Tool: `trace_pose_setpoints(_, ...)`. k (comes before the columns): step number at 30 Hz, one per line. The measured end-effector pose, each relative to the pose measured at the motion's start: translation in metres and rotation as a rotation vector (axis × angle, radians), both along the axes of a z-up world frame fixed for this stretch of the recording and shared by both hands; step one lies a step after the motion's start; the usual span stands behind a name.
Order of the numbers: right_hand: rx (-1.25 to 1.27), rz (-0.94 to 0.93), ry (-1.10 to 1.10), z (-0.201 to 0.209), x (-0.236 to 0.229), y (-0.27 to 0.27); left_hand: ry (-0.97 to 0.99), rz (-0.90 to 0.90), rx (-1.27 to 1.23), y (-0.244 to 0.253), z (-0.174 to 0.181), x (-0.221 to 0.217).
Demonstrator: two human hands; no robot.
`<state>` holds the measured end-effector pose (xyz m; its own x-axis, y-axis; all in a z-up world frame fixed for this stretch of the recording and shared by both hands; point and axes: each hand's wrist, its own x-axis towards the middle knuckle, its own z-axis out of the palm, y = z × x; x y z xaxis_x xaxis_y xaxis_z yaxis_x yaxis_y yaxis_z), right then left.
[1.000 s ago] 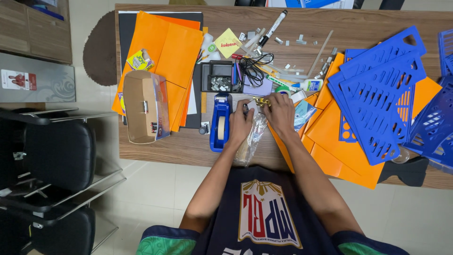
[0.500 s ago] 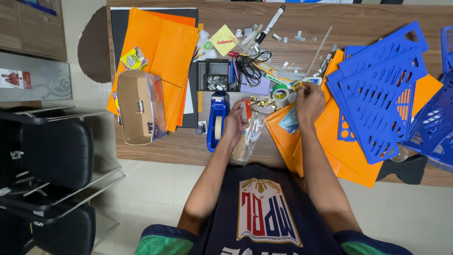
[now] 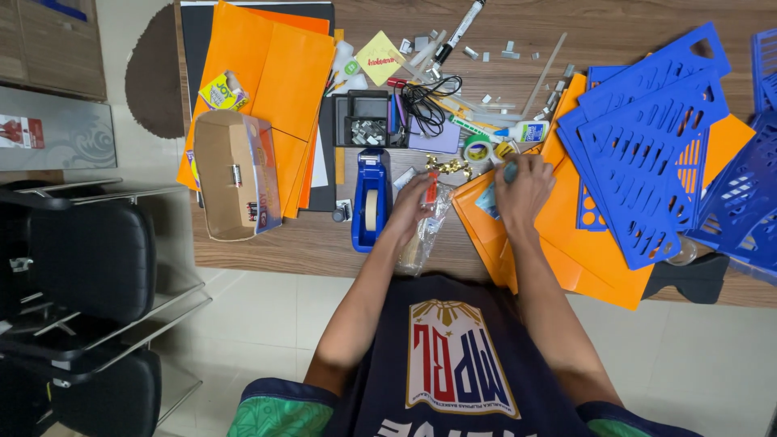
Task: Assembling plastic desktop file organizers and organizing various office supplies on a desk.
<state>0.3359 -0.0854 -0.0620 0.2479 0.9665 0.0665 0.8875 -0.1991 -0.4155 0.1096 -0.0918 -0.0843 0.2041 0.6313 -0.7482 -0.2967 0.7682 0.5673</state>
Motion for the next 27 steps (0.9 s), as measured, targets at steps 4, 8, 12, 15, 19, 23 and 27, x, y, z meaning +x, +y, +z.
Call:
trace_pose_setpoints(4, 0.010, 0.115, -0.049, -0.010, -0.006, -0.001, 0.062, -0.005, 0.115, -0.006, -0.013, 0.008)
trace_pose_setpoints(8, -0.037, 0.111, -0.080, -0.019, -0.004, 0.005, 0.395, -0.075, 0.246, -0.005, 0.013, 0.009)
trace_pose_setpoints(12, 0.032, 0.014, 0.048, -0.024, -0.002, 0.007, 0.976, -0.215, 0.723, -0.015, 0.001, 0.003)
trace_pose_setpoints(15, 0.036, -0.064, 0.274, -0.030, 0.003, 0.004, 1.038, -0.477, 0.645, -0.011, 0.035, 0.008)
trace_pose_setpoints(19, -0.088, -0.260, 0.659, -0.024, 0.005, -0.003, 1.140, -0.588, 0.704, -0.015, 0.041, 0.013)
trace_pose_setpoints(23, -0.181, -0.478, 1.225, -0.023, 0.014, -0.011, 1.295, -0.674, 0.756, -0.011, 0.060, 0.015)
trace_pose_setpoints(27, -0.249, -0.655, 1.523, -0.017, 0.013, -0.016, 1.360, -0.802, 0.749, -0.008, 0.069, 0.016)
